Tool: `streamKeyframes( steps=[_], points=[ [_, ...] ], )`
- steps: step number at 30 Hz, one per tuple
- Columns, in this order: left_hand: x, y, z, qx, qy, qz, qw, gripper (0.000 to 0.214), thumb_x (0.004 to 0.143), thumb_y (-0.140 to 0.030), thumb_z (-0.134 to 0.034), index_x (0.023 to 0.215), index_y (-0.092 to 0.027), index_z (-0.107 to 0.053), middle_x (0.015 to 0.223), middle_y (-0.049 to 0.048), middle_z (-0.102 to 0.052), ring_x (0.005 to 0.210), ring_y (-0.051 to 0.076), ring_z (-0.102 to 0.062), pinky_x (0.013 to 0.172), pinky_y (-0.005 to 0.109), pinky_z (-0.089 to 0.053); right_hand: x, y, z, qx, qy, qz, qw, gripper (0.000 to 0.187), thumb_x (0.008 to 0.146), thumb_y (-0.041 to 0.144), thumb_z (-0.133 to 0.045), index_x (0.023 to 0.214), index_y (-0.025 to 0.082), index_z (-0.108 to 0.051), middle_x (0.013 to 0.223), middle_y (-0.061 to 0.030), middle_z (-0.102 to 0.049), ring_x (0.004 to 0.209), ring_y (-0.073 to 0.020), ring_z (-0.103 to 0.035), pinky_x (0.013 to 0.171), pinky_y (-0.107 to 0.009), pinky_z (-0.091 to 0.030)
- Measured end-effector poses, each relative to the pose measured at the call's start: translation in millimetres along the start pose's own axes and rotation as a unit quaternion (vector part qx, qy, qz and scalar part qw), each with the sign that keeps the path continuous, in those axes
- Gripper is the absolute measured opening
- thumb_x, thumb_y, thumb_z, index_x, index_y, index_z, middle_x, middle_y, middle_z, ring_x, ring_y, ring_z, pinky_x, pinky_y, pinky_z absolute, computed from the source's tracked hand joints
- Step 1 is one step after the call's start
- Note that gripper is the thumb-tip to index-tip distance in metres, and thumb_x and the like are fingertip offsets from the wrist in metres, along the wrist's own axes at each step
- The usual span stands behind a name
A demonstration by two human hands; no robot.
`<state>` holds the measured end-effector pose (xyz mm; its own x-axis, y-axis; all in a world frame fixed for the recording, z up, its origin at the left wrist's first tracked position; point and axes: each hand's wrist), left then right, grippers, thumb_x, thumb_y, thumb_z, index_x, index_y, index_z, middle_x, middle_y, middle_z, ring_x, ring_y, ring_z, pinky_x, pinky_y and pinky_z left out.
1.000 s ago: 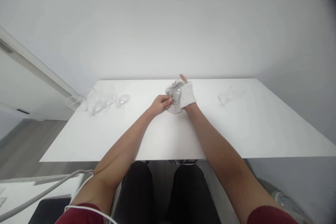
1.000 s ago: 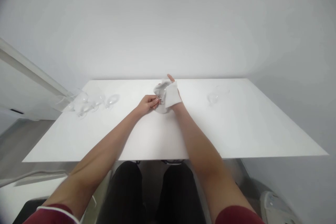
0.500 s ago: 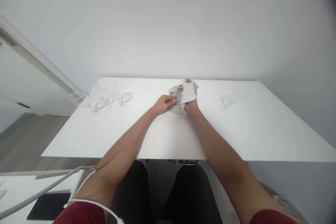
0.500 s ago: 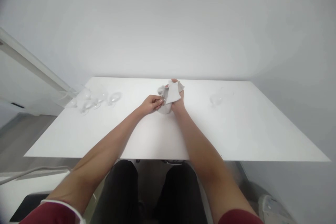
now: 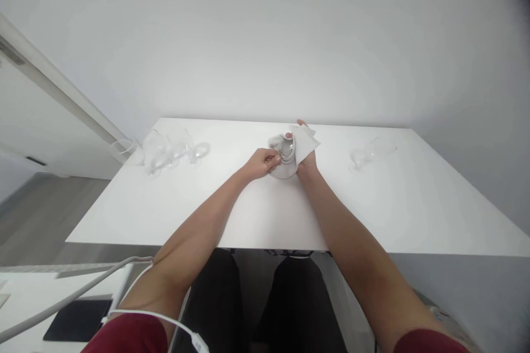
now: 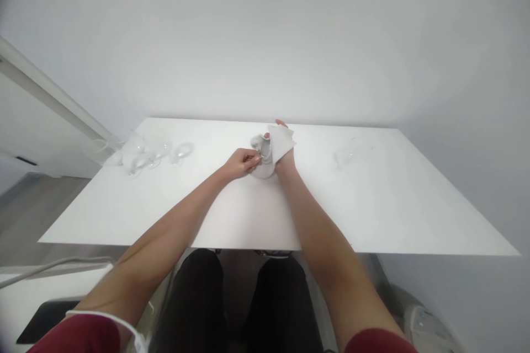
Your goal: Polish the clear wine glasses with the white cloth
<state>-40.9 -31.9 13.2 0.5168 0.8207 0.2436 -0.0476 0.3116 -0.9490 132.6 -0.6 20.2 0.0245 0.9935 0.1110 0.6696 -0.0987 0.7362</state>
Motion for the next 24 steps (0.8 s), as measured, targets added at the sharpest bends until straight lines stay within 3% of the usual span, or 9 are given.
streamKeyframes(
  steps=[5,14,24],
  points=[
    [0.1,-0.6,0.7,-0.046,0.003,0.001,0.999,0.06,0.089,-0.07,-0.072,0.066,-0.016,-0.061,0.053,-0.0003,-0.053,0.049,0.01,-0.044,0.052,0.025,-0.032,-1.7,-3.5,-6.6,-0.012,-0.011,0.018,1.0,0.05,0.083,0.045,-0.078,0.127,0.038,-0.056,0.082,0.0059,-0.07,0.075,-0.0198,-0.068,0.066,-0.034,-0.06],
    [-0.1,2.5,2.2,-0.06,-0.006,-0.016,0.998,0.06,0.089,-0.068,-0.073,0.064,-0.017,-0.058,0.053,-0.0006,-0.053,0.048,0.009,-0.045,0.051,0.025,-0.031,-7.1,-5.7,-10.2,-0.021,0.027,0.04,0.999,0.044,0.085,0.044,-0.077,0.125,0.04,-0.06,0.088,0.0047,-0.07,0.09,-0.0212,-0.071,0.076,-0.039,-0.063],
    [-0.4,0.0,0.3,-0.03,-0.026,-0.026,0.999,0.058,0.091,-0.067,-0.071,0.065,-0.018,-0.056,0.055,-0.0013,-0.054,0.05,0.01,-0.046,0.051,0.025,-0.031,-10.8,-9.8,-16.4,0.007,0.04,0.053,0.998,0.059,0.072,0.045,-0.092,0.124,0.039,-0.062,0.089,0.0045,-0.071,0.087,-0.0223,-0.072,0.079,-0.042,-0.065]
  ],
)
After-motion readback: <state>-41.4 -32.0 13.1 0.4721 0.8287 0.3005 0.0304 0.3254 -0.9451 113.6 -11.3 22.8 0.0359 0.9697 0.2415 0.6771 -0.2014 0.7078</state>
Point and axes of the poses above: each hand's wrist, its own x-axis towards the middle knuckle, its own z-axis out of the back of the hand, y = z × x
